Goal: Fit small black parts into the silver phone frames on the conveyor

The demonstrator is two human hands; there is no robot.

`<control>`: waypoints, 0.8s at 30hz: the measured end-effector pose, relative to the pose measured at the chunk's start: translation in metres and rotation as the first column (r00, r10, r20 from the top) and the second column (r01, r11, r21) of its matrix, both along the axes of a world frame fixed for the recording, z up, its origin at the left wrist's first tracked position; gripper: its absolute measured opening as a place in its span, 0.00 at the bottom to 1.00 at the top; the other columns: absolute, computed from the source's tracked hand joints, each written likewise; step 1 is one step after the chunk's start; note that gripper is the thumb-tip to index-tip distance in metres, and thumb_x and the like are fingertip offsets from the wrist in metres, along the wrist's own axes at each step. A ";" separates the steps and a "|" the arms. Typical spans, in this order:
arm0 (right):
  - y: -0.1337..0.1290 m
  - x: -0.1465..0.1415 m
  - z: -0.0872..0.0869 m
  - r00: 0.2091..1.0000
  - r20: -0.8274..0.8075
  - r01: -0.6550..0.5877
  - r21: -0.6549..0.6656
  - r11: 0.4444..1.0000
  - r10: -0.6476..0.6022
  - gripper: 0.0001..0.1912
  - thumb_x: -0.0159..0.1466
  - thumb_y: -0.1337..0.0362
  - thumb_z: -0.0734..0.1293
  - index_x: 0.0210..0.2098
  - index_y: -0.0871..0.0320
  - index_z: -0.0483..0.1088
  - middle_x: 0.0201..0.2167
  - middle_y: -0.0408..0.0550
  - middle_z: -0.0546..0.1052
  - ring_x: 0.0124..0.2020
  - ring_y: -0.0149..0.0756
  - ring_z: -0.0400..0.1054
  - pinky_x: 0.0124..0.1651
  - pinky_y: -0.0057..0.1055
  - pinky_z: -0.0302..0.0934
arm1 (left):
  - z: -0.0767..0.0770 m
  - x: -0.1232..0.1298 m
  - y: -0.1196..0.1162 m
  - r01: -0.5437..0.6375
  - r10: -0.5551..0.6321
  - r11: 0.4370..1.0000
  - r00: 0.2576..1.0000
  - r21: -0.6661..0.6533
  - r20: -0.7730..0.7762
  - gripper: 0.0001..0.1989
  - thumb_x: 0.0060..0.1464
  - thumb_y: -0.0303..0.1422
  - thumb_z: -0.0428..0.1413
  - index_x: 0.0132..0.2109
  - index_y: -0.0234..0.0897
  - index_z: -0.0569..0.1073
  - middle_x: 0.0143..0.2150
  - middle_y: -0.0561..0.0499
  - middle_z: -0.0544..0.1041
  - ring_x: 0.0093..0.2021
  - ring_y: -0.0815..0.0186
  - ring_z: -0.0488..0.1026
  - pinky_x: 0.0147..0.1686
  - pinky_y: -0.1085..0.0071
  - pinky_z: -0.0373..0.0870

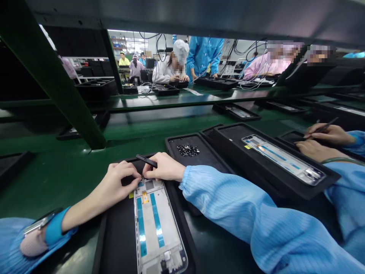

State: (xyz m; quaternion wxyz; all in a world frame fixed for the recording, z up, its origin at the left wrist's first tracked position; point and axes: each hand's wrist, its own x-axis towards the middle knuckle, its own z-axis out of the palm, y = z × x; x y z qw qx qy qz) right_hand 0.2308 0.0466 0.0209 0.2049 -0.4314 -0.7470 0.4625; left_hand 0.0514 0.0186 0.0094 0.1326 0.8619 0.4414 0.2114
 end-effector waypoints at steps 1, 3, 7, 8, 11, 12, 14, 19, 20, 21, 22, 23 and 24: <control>0.000 0.000 -0.001 1.000 -0.013 -0.004 -0.005 1.000 0.004 0.03 0.50 0.70 0.66 0.24 0.63 0.72 0.15 0.38 0.69 0.15 0.23 0.62 0.21 0.19 0.56 | 0.000 0.001 0.003 -0.003 0.004 0.999 1.000 -0.032 0.026 0.06 0.49 0.26 0.52 0.27 0.36 0.72 0.29 0.53 0.75 0.35 0.63 0.69 0.38 0.63 0.58; 0.001 0.001 -0.002 1.000 -0.021 -0.006 -0.011 1.000 0.006 0.03 0.49 0.71 0.66 0.24 0.63 0.72 0.15 0.38 0.69 0.15 0.23 0.62 0.21 0.19 0.56 | 0.000 0.002 0.006 0.004 0.001 0.998 0.997 -0.068 0.072 0.06 0.47 0.25 0.52 0.26 0.35 0.72 0.28 0.52 0.75 0.33 0.65 0.68 0.35 0.66 0.60; 0.002 0.001 -0.004 1.000 0.002 0.016 -0.005 1.000 -0.016 0.04 0.49 0.70 0.65 0.25 0.63 0.72 0.16 0.39 0.70 0.15 0.23 0.62 0.20 0.19 0.55 | -0.003 0.001 0.008 0.009 -0.002 0.998 0.994 -0.064 0.105 0.05 0.46 0.24 0.52 0.26 0.36 0.72 0.28 0.52 0.75 0.32 0.65 0.68 0.34 0.68 0.61; 0.002 0.000 -0.004 1.000 0.007 0.020 -0.002 1.000 -0.020 0.04 0.49 0.70 0.65 0.25 0.63 0.72 0.16 0.39 0.70 0.15 0.23 0.62 0.19 0.19 0.55 | -0.003 0.000 0.007 0.010 -0.005 0.998 0.995 -0.054 0.100 0.06 0.46 0.24 0.52 0.26 0.36 0.71 0.28 0.53 0.75 0.32 0.65 0.68 0.34 0.68 0.61; 0.002 -0.001 -0.004 1.000 0.014 0.025 -0.001 1.000 -0.025 0.05 0.49 0.70 0.65 0.25 0.63 0.72 0.16 0.40 0.70 0.16 0.23 0.61 0.19 0.19 0.55 | -0.005 0.000 0.005 0.018 -0.018 1.000 0.998 0.007 0.052 0.06 0.47 0.25 0.52 0.26 0.36 0.70 0.28 0.54 0.74 0.33 0.65 0.68 0.36 0.66 0.59; 0.002 -0.001 -0.004 1.000 0.018 0.026 -0.001 1.000 -0.026 0.05 0.49 0.70 0.65 0.25 0.63 0.72 0.17 0.40 0.70 0.16 0.23 0.61 0.19 0.19 0.55 | -0.005 0.000 0.003 0.021 -0.022 0.999 0.999 0.038 0.028 0.06 0.48 0.25 0.51 0.26 0.36 0.70 0.28 0.54 0.73 0.33 0.66 0.68 0.38 0.65 0.58; 0.002 -0.001 -0.004 0.999 0.025 0.029 -0.001 1.000 -0.029 0.05 0.48 0.70 0.65 0.25 0.63 0.72 0.17 0.41 0.71 0.16 0.23 0.61 0.19 0.19 0.55 | -0.006 -0.001 0.001 0.037 -0.035 0.994 0.999 0.100 -0.023 0.06 0.49 0.25 0.50 0.27 0.36 0.70 0.29 0.54 0.73 0.33 0.66 0.68 0.40 0.62 0.55; 0.003 0.000 -0.006 1.000 0.016 0.023 0.008 1.000 -0.024 0.05 0.48 0.70 0.65 0.24 0.63 0.72 0.17 0.41 0.71 0.17 0.24 0.62 0.19 0.19 0.56 | -0.008 -0.003 0.000 0.129 -0.101 0.967 0.986 0.221 -0.135 0.09 0.52 0.24 0.48 0.29 0.36 0.71 0.30 0.52 0.73 0.34 0.65 0.69 0.41 0.60 0.54; 0.003 0.000 -0.007 0.999 0.022 0.027 0.015 1.000 -0.027 0.05 0.48 0.70 0.65 0.24 0.63 0.72 0.17 0.41 0.71 0.17 0.24 0.62 0.19 0.19 0.56 | -0.007 -0.004 -0.001 0.144 -0.110 0.961 0.982 0.238 -0.152 0.09 0.52 0.25 0.48 0.29 0.36 0.71 0.30 0.52 0.73 0.34 0.65 0.69 0.41 0.60 0.54; 0.003 -0.001 -0.007 0.999 0.031 0.033 0.025 0.999 -0.033 0.05 0.48 0.70 0.65 0.24 0.63 0.72 0.17 0.41 0.71 0.17 0.24 0.62 0.19 0.19 0.56 | -0.007 -0.004 -0.001 0.158 -0.118 0.955 0.979 0.251 -0.169 0.10 0.53 0.25 0.47 0.29 0.35 0.72 0.29 0.52 0.73 0.34 0.65 0.68 0.41 0.60 0.55; 0.002 -0.002 -0.007 0.998 0.044 0.041 0.038 0.998 -0.043 0.05 0.48 0.70 0.65 0.24 0.63 0.72 0.17 0.41 0.71 0.17 0.24 0.62 0.19 0.19 0.55 | -0.006 -0.004 -0.001 0.173 -0.126 0.950 0.975 0.262 -0.185 0.11 0.54 0.25 0.47 0.29 0.35 0.72 0.29 0.52 0.72 0.33 0.65 0.68 0.41 0.60 0.55; 0.002 -0.002 -0.006 0.997 0.058 0.050 0.054 0.997 -0.053 0.05 0.47 0.70 0.65 0.24 0.63 0.72 0.16 0.41 0.71 0.18 0.24 0.62 0.20 0.19 0.55 | -0.005 -0.004 -0.002 0.188 -0.135 0.944 0.970 0.273 -0.203 0.11 0.54 0.25 0.46 0.29 0.35 0.72 0.28 0.51 0.72 0.33 0.65 0.68 0.41 0.60 0.55; 0.001 -0.003 -0.005 0.995 0.072 0.058 0.071 0.996 -0.063 0.04 0.47 0.70 0.65 0.23 0.63 0.73 0.16 0.41 0.71 0.18 0.24 0.62 0.20 0.19 0.55 | -0.003 -0.004 -0.003 0.206 -0.144 0.937 0.964 0.283 -0.225 0.12 0.55 0.26 0.46 0.29 0.35 0.72 0.28 0.51 0.72 0.32 0.65 0.68 0.41 0.60 0.56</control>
